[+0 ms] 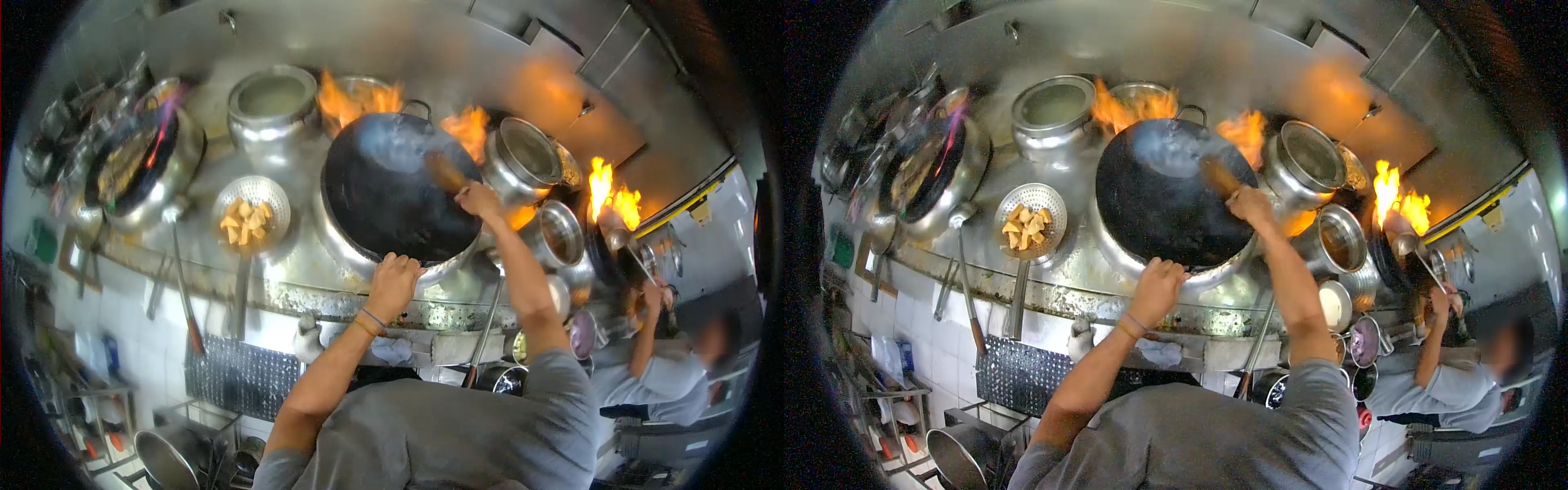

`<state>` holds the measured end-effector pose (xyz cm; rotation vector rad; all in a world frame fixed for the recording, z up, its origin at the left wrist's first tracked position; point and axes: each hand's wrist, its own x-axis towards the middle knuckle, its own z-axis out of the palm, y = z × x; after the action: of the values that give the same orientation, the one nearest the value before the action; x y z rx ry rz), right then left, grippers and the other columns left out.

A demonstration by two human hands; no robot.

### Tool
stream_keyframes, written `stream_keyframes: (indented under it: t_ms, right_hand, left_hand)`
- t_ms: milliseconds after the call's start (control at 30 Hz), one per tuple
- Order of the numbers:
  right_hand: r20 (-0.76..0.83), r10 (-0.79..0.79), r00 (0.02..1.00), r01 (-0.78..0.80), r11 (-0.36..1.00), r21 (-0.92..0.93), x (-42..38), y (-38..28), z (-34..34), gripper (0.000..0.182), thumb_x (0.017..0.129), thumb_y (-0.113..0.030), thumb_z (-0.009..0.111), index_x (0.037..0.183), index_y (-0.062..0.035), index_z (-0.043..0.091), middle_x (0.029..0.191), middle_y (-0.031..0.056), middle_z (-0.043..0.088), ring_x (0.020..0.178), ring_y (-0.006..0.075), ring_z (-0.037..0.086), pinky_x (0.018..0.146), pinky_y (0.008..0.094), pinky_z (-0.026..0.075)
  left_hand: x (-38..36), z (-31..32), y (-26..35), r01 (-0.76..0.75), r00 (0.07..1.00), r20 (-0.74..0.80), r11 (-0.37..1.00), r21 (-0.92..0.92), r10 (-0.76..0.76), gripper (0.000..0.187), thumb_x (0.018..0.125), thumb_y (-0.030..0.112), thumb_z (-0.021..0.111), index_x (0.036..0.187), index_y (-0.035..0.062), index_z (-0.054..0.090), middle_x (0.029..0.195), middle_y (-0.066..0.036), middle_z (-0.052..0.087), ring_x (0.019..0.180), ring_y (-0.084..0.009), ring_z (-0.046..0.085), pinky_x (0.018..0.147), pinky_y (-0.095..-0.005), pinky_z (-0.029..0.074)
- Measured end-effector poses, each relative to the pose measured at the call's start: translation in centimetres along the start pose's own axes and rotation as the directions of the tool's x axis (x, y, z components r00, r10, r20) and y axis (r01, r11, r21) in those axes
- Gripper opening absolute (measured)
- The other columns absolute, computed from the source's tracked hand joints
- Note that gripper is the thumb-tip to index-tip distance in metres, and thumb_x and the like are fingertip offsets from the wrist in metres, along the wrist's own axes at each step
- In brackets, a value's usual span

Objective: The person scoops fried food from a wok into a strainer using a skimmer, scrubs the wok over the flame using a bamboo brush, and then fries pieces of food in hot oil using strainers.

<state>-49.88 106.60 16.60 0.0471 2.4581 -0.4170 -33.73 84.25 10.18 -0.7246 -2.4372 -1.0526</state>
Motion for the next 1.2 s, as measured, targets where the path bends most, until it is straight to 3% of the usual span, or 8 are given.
stream_keyframes:
  t_ms: [67,200,400,567,800,933,1033,1200]
  right_hand:
    - [-0.881,-0.030,0.473,-0.185,0.974,-0.132,1.3,0.3,2.4,0.056,0.081,-0.029,0.063,0.126,0.0003,0.048,0.087,0.0194,0.066,0.073,0.0318,0.067,0.060,0.0419,0.054]
    - [-0.460,-0.185,0.868,0.122,0.979,-0.164,6.0,-0.1,7.5,0.037,0.082,-0.025,0.060,0.114,-0.0066,0.059,0.082,0.0197,0.067,0.086,0.0351,0.067,0.079,0.0506,0.051]
    - [0.081,-0.036,0.996,0.020,0.981,0.194,-4.5,-3.1,1.1,0.037,0.079,-0.037,0.068,0.111,-0.0179,0.067,0.070,0.0021,0.061,0.049,0.0121,0.054,0.038,0.0293,0.041]
    - [-0.948,0.071,0.309,-0.211,0.977,0.005,1.6,1.0,3.5,0.031,0.077,-0.031,0.067,0.083,-0.0003,0.066,0.081,0.0200,0.067,0.075,0.0354,0.068,0.065,0.0436,0.055]
    - [-0.039,-0.119,0.992,0.124,0.969,0.213,-7.3,-7.8,5.4,0.029,0.077,-0.036,0.068,0.097,-0.0148,0.068,0.074,0.0082,0.063,0.054,0.0180,0.060,0.037,0.0313,0.045]
    - [-0.350,0.096,0.932,-0.163,0.972,-0.167,-2.7,2.2,1.6,0.035,0.078,-0.033,0.069,0.107,-0.0127,0.065,0.072,0.0087,0.065,0.059,0.0250,0.064,0.049,0.0356,0.051]
    - [-0.933,0.236,0.272,-0.453,0.887,0.092,-4.0,3.7,1.4,0.026,0.077,-0.025,0.066,0.096,-0.0076,0.067,0.078,0.0161,0.067,0.076,0.0359,0.066,0.068,0.0410,0.053]
    - [-0.793,0.244,0.558,0.038,0.947,0.318,-14.9,5.6,4.3,0.028,0.085,-0.027,0.063,0.096,-0.0003,0.063,0.072,0.0075,0.063,0.067,0.0193,0.061,0.063,0.0315,0.046]
  left_hand:
    - [-0.1,0.3,0.0,0.020,1.000,-0.001,1.000,0.022,-0.020,0.019,0.084,0.021,0.059,0.073,0.0057,0.056,0.075,-0.010,0.057,0.077,-0.0284,0.052,0.068,-0.0409,0.044]
    - [-0.1,0.2,0.0,-0.034,0.999,-0.026,0.999,-0.002,0.034,0.018,0.083,0.016,0.061,0.073,0.0037,0.053,0.071,-0.011,0.053,0.071,-0.0292,0.049,0.066,-0.0386,0.042]
    - [-0.1,-0.4,0.1,0.003,1.000,0.010,1.000,0.010,-0.003,0.019,0.083,0.020,0.062,0.073,0.0055,0.054,0.073,-0.010,0.057,0.075,-0.0278,0.052,0.065,-0.0386,0.045]
    - [-0.2,0.1,-0.3,0.005,1.000,0.014,1.000,0.029,-0.005,0.021,0.084,0.024,0.060,0.074,0.0057,0.055,0.074,-0.008,0.058,0.078,-0.0267,0.055,0.063,-0.0385,0.049]
    - [-0.2,0.3,-0.5,0.014,1.000,0.015,1.000,0.018,-0.014,0.022,0.084,0.025,0.060,0.074,0.0061,0.056,0.076,-0.007,0.061,0.078,-0.0248,0.057,0.060,-0.0377,0.049]
    - [-0.1,0.0,-0.6,-0.006,1.000,0.013,1.000,0.020,0.006,0.022,0.083,0.026,0.061,0.072,0.0067,0.056,0.072,-0.007,0.061,0.076,-0.0240,0.059,0.054,-0.0375,0.049]
    - [-0.2,0.8,-0.7,0.021,0.999,-0.031,0.999,-0.031,-0.022,0.022,0.083,0.026,0.061,0.072,0.0072,0.057,0.072,-0.007,0.061,0.076,-0.0238,0.059,0.054,-0.0366,0.049]
    - [-0.2,0.5,-1.0,0.031,0.999,-0.037,0.995,-0.094,-0.035,0.021,0.084,0.026,0.060,0.075,0.0078,0.054,0.071,-0.006,0.061,0.076,-0.0230,0.059,0.053,-0.0349,0.049]
